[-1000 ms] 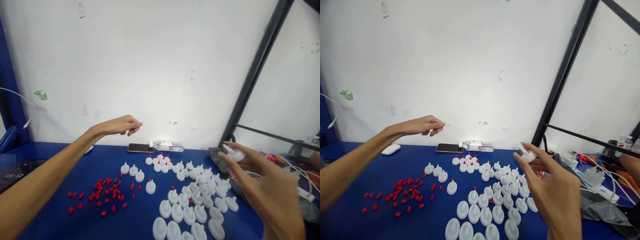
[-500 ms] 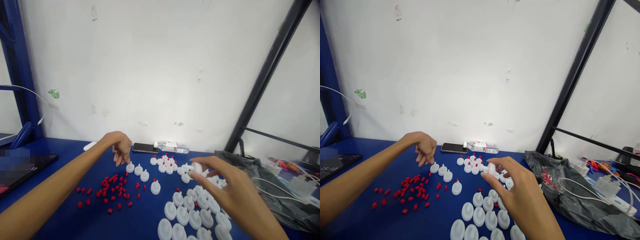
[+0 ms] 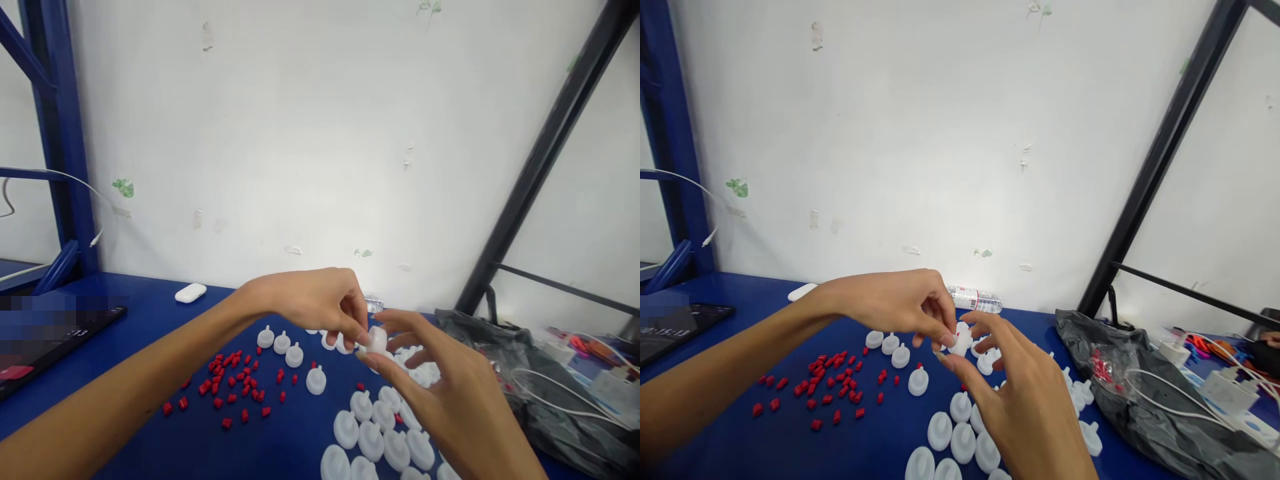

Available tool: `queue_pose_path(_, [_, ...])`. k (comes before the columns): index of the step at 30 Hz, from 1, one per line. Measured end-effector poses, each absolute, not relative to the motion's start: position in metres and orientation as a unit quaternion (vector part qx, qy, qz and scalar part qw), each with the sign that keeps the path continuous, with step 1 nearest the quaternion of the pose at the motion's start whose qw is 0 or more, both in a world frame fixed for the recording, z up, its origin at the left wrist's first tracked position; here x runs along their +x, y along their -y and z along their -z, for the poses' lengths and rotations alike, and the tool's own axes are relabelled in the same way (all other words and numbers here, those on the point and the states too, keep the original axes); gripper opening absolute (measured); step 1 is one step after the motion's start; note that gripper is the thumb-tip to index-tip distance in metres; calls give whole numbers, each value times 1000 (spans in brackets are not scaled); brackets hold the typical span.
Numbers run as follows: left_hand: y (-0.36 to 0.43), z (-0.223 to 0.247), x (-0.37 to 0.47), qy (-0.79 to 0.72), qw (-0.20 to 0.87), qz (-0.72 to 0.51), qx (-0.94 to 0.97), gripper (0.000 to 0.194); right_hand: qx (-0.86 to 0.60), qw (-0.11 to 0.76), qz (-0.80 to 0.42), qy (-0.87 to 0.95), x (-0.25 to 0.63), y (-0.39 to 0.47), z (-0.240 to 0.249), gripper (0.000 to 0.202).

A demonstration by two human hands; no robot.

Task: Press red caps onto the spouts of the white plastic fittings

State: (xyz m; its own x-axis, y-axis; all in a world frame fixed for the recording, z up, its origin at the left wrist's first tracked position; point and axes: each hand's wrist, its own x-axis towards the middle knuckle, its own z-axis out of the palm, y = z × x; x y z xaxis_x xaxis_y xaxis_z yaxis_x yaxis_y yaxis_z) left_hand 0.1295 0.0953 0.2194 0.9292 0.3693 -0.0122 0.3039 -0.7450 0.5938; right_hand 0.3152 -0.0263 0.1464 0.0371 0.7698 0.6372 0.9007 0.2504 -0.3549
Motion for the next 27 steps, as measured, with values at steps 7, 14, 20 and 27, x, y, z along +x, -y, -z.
queue_pose_path(7, [-118, -209, 120, -347, 174, 53, 920, 10, -581, 411, 81, 698, 315, 23, -146, 30])
queue_pose_path(14, [-126, -183, 134, -436, 125, 210, 866, 18, -573, 418, 29, 704, 312, 25, -142, 27])
queue_pose_path(20, [-122, -178, 145, -452, 52, 191, 870, 18, -565, 423, 32, 707, 312, 25, -143, 24])
queue_pose_path(27, [-116, -181, 144, -440, 25, 147, 886, 15, -559, 424, 28, 712, 311, 25, -143, 21])
